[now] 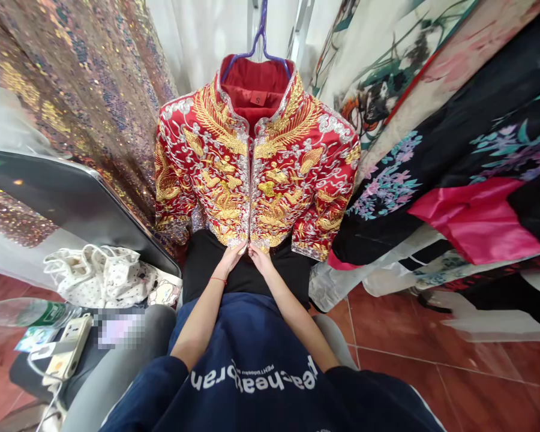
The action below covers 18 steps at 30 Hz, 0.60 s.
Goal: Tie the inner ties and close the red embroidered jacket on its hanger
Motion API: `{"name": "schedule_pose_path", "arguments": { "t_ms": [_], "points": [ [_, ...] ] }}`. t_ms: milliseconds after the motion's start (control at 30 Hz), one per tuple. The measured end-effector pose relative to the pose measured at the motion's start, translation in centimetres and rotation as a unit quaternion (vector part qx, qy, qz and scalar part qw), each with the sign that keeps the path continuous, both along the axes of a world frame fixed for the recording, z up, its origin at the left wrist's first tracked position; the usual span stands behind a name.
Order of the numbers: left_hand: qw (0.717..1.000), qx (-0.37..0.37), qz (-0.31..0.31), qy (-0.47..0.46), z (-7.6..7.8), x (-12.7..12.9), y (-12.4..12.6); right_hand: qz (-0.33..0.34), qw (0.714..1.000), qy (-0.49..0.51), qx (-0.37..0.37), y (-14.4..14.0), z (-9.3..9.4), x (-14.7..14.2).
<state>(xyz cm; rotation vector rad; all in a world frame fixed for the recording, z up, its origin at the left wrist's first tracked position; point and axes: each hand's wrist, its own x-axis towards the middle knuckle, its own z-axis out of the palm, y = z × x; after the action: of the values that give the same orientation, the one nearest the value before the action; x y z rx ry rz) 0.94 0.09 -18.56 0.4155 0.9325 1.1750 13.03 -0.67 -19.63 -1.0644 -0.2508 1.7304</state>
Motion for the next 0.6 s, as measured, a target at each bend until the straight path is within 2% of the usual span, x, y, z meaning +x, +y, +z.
{"name": "schedule_pose_path", "arguments": {
  "t_ms": [600],
  "points": [
    [1.0,0.017,-0.004,0.004,-0.44,0.11,-0.26,0.048,0.999,0.018,0.008,-0.22,-0.78,0.2]
  ]
}}
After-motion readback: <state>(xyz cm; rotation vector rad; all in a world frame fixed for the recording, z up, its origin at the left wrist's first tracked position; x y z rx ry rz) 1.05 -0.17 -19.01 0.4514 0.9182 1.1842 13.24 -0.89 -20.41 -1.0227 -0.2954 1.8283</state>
